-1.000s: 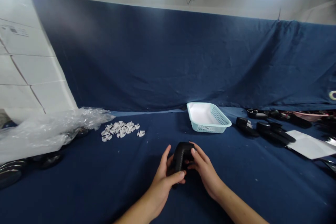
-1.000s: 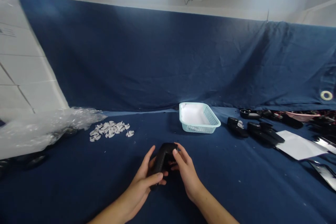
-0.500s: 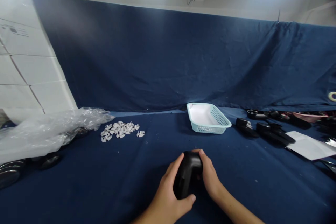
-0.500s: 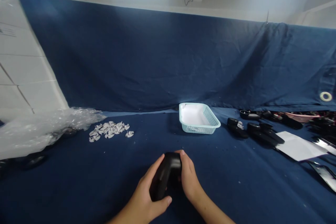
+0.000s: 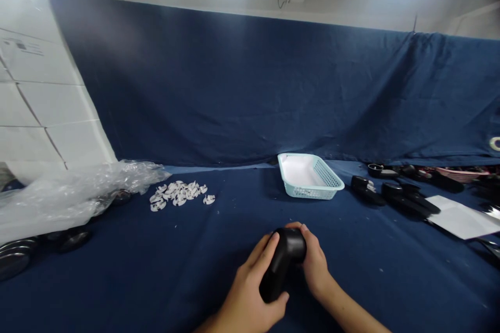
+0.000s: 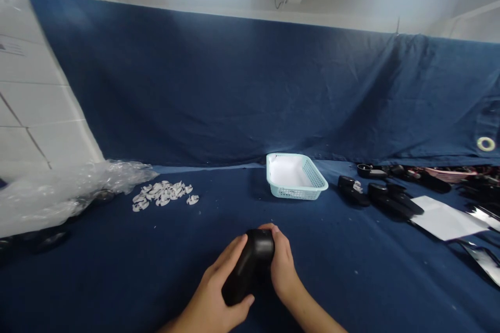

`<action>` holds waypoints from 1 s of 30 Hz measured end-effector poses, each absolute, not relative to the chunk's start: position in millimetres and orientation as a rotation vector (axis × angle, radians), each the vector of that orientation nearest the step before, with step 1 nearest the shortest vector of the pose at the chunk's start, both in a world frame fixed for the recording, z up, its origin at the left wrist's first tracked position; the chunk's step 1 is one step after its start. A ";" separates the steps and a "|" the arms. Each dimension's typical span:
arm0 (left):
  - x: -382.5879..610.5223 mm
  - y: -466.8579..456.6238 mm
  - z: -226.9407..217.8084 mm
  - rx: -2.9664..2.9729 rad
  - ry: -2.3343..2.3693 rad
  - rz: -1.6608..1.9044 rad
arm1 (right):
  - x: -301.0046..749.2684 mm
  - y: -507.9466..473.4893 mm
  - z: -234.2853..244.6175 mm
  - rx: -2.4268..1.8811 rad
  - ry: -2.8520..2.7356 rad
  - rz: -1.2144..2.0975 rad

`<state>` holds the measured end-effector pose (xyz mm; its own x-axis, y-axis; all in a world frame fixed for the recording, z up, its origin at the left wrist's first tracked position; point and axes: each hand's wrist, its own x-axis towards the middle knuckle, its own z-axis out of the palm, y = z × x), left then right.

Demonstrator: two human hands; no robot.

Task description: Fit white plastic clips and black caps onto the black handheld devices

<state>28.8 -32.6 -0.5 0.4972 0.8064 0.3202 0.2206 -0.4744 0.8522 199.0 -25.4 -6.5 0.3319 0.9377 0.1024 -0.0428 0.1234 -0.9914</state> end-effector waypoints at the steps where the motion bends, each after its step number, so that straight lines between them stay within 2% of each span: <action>1: 28.7 -32.3 0.0 1.960 0.839 0.958 | 199.3 -25.1 -7.8 -1.204 -0.974 0.911; 15: 31.6 -30.9 2.0 1.763 0.802 1.019 | 192.6 -18.1 -18.1 -1.261 -0.720 1.137; 30: 31.2 -29.1 1.9 1.746 0.805 1.008 | 194.2 -15.0 -20.4 -1.294 -0.760 1.189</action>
